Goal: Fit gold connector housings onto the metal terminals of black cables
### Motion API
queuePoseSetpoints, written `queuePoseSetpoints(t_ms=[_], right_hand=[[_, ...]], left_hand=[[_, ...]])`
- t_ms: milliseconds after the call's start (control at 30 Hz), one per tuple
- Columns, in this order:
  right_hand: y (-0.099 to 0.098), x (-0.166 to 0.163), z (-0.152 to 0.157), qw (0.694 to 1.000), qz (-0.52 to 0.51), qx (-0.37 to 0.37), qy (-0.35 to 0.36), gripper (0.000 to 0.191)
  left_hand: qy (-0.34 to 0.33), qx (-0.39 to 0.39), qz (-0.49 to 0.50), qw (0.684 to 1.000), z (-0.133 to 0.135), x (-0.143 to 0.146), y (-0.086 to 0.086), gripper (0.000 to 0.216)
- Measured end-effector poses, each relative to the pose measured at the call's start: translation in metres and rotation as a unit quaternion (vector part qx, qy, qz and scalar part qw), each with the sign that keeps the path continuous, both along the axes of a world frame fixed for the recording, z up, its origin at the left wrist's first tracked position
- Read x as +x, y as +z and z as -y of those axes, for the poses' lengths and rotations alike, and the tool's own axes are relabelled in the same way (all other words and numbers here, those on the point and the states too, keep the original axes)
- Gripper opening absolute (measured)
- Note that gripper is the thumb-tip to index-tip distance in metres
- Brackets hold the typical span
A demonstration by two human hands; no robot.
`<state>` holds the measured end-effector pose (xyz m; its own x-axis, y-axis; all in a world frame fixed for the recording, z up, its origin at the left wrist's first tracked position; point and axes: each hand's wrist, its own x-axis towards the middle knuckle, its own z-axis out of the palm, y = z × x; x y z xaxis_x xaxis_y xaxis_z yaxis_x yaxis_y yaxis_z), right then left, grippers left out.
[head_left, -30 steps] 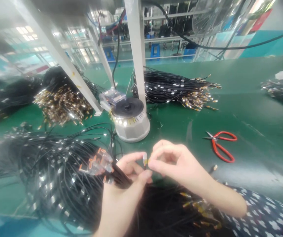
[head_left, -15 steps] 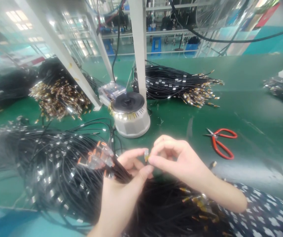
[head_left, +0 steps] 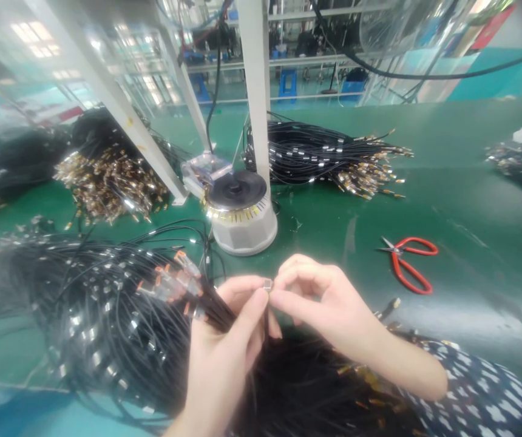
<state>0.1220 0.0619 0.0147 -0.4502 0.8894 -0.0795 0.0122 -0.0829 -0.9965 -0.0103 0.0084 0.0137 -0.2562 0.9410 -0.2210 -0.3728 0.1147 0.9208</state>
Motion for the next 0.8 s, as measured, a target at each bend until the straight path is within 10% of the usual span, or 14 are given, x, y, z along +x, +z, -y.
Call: queuePoseSetpoints(t_ms=[800], right_hand=[[-0.001,-0.008,-0.002,0.997,-0.062,-0.010,-0.042,0.020]], left_hand=[[-0.051,-0.061,-0.004,0.997,0.000,-0.012,-0.001,0.022]])
